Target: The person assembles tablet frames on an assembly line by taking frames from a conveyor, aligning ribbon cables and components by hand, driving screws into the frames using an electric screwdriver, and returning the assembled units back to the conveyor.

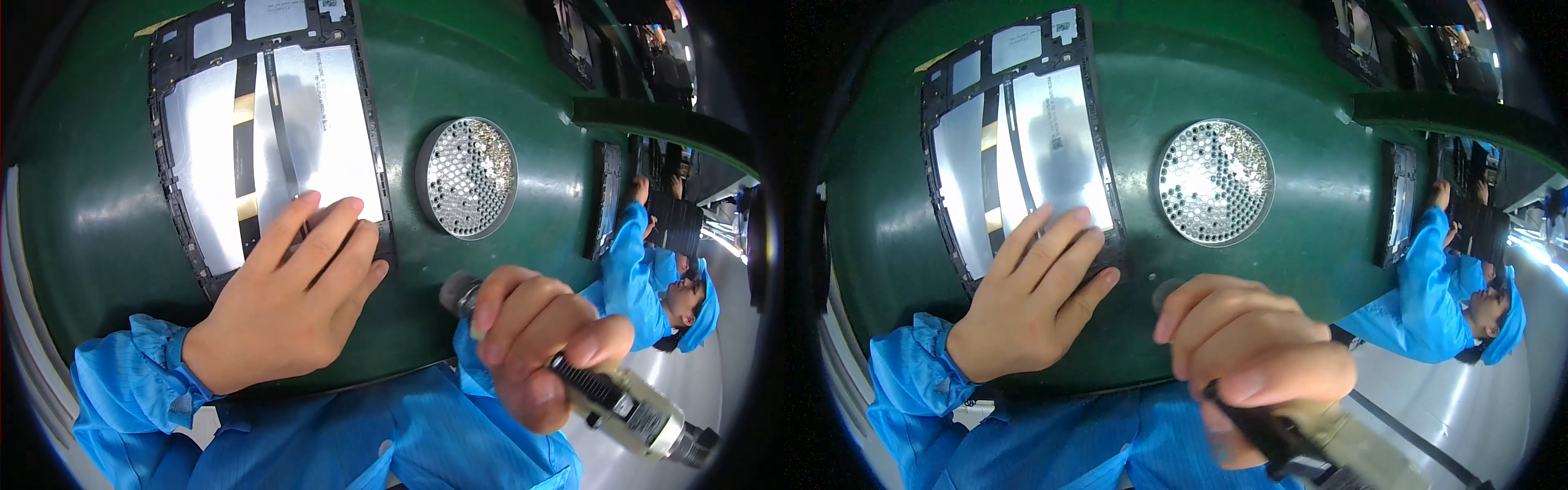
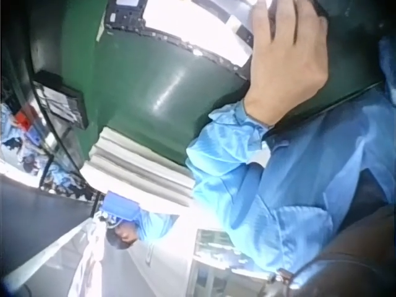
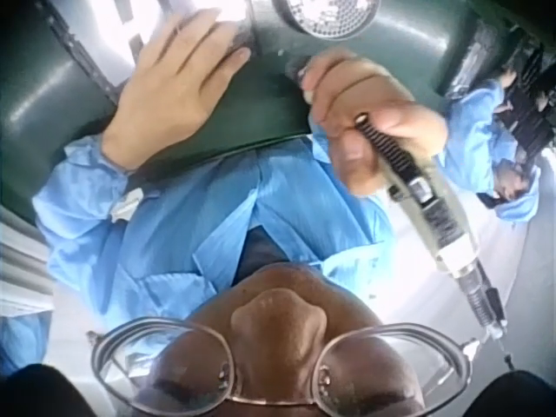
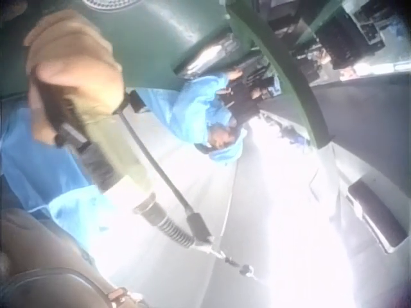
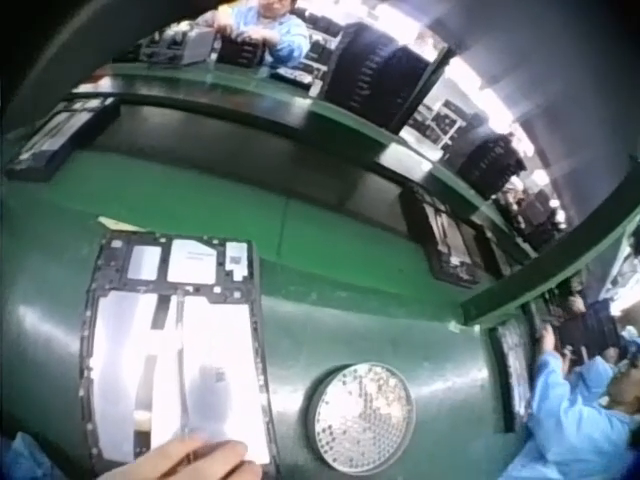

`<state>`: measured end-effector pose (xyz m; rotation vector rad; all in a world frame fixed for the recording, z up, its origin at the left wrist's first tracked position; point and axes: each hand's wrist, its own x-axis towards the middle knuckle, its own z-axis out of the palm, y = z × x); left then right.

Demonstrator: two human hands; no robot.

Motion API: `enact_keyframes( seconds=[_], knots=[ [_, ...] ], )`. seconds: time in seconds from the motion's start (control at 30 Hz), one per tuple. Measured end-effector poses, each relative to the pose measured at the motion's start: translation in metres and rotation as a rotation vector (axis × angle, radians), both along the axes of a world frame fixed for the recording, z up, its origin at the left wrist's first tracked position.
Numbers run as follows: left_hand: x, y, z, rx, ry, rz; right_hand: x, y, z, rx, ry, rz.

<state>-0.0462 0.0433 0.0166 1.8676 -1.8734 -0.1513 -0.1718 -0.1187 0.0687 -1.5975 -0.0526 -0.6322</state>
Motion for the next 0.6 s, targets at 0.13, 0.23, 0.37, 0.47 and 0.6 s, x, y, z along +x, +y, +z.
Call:
enact_keyframes(
  seconds=[0.13,0.23,0.37,0.47,0.6],
  knots=[
    [-0.001,0.002,0.000,0.034,0.039,0.079,0.008,0.016,-0.008,0.002,0.007,-0.054],
    [0.000,0.005,0.001,0.044,0.044,0.084,0.010,0.023,-0.012,0.032,-0.002,-0.106],
    [-0.001,0.009,-0.002,0.024,0.054,0.078,0.012,0.022,-0.011,0.006,0.034,-0.065],
    [0.000,0.003,-0.002,0.035,0.044,0.090,0.014,0.015,-0.012,0.006,0.047,-0.026],
    [-0.001,0.001,-0.004,0.036,0.040,0.083,0.014,0.012,-0.013,0.018,0.061,-0.014]
  ],
)
